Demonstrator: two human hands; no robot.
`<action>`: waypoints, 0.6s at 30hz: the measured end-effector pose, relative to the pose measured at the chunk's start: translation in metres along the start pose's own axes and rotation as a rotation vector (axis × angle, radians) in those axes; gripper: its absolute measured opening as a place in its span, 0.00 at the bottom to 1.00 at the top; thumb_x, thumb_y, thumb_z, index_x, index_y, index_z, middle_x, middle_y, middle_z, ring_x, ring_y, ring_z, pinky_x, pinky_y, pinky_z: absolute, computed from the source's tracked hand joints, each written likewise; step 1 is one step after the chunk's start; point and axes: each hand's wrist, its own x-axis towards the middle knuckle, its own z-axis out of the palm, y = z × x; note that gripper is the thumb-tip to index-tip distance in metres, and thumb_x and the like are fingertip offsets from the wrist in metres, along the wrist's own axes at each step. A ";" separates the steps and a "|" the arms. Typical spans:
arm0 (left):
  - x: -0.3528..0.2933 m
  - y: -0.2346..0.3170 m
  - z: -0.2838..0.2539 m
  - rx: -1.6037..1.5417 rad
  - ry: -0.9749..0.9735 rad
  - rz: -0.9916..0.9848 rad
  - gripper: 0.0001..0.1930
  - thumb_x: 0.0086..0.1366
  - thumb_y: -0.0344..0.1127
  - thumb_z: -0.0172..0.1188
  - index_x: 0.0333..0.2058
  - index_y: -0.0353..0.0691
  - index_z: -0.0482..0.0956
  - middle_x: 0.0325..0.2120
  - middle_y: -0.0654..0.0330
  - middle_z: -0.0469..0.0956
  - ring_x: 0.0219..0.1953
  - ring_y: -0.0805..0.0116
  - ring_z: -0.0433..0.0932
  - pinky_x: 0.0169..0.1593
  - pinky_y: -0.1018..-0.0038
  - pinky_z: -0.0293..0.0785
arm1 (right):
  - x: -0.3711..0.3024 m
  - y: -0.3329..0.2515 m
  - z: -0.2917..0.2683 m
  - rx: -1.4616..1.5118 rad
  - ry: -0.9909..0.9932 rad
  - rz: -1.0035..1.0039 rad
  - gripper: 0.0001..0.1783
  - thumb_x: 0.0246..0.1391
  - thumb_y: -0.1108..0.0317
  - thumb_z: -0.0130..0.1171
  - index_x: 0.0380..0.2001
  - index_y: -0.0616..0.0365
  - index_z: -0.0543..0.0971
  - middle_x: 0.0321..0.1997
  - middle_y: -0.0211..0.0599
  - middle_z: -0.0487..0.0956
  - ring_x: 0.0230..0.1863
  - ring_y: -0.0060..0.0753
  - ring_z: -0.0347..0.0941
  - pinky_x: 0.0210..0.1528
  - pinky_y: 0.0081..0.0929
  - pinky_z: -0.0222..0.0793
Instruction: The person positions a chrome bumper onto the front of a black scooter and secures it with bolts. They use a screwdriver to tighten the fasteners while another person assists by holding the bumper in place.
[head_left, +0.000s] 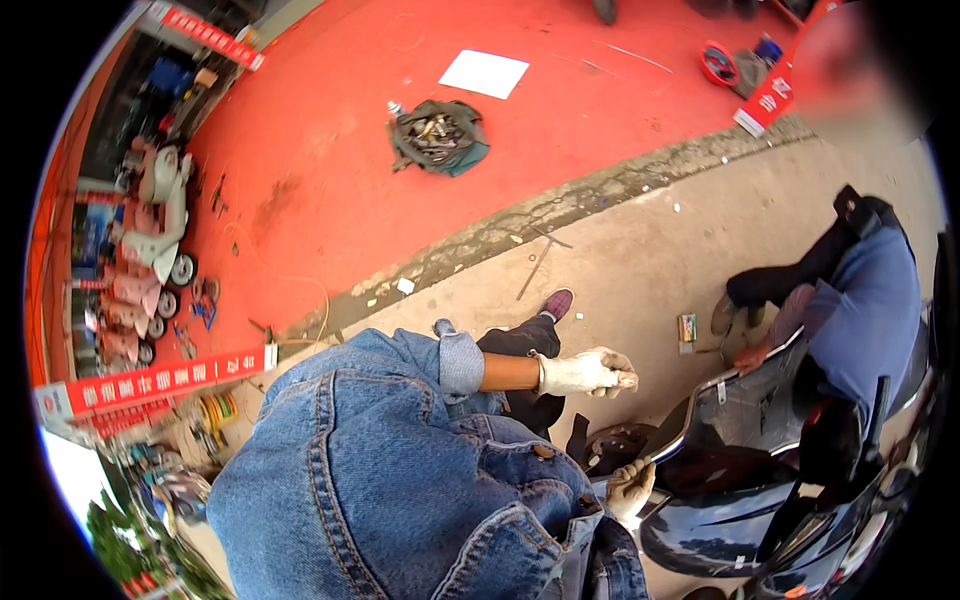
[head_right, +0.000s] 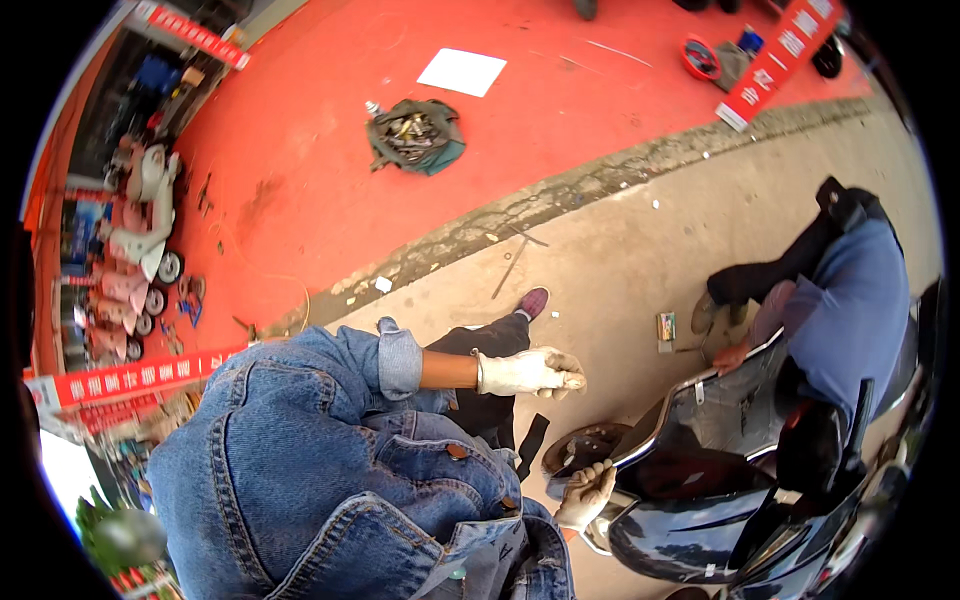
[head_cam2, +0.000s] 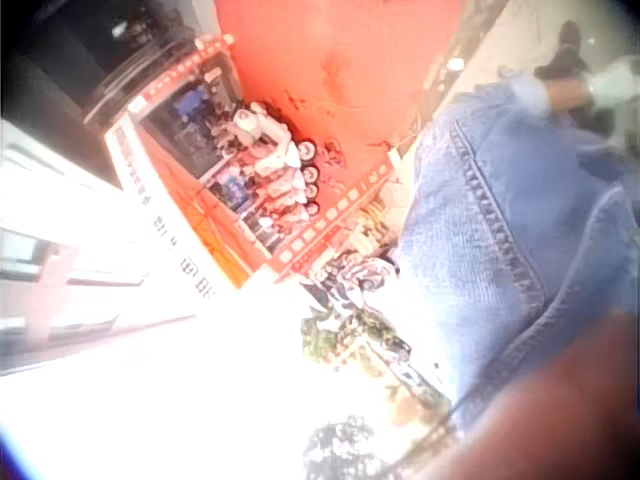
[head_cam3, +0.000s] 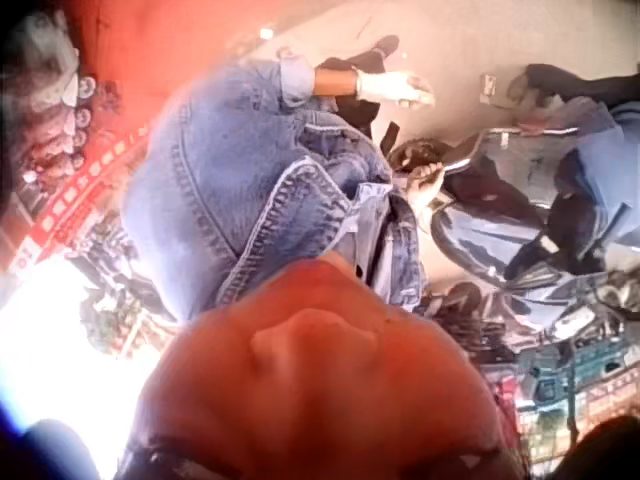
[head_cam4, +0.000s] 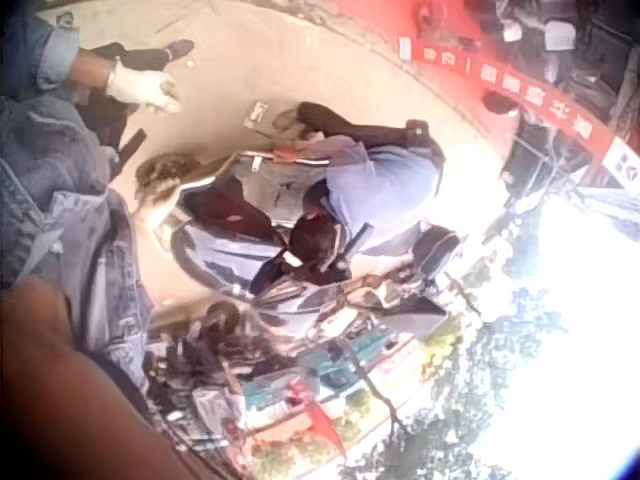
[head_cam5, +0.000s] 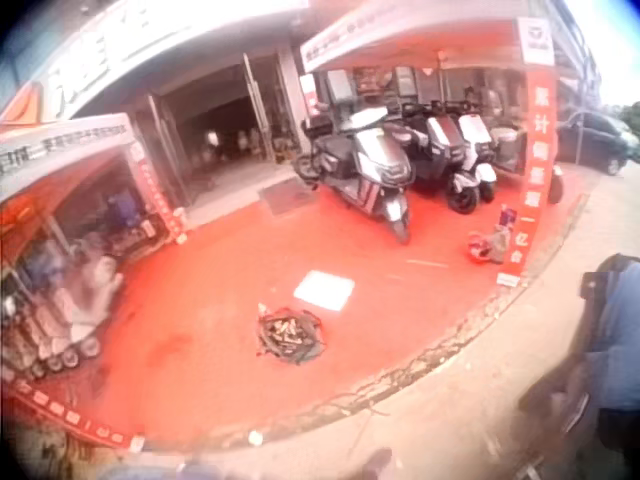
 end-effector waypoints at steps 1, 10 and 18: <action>-0.018 -0.018 -0.002 -0.081 0.043 0.071 0.16 0.62 0.47 0.55 0.37 0.39 0.76 0.19 0.70 0.70 0.19 0.84 0.65 0.22 0.85 0.61 | -0.004 -0.002 -0.008 -0.042 -0.004 0.064 0.10 0.60 0.60 0.50 0.36 0.55 0.73 0.24 0.24 0.69 0.20 0.17 0.59 0.21 0.14 0.56; -0.170 -0.113 -0.004 -0.395 0.554 0.376 0.18 0.64 0.49 0.51 0.35 0.39 0.77 0.20 0.66 0.72 0.19 0.82 0.67 0.20 0.83 0.63 | 0.036 0.000 0.019 -0.709 -0.189 0.473 0.11 0.59 0.59 0.49 0.34 0.54 0.73 0.25 0.25 0.73 0.19 0.18 0.62 0.20 0.15 0.61; -0.302 -0.177 -0.004 -0.590 0.945 0.633 0.18 0.63 0.51 0.51 0.33 0.42 0.78 0.20 0.68 0.72 0.20 0.81 0.67 0.23 0.81 0.63 | -0.029 0.108 0.167 -1.117 -0.619 0.440 0.12 0.62 0.58 0.46 0.37 0.55 0.71 0.26 0.24 0.71 0.20 0.18 0.60 0.23 0.17 0.61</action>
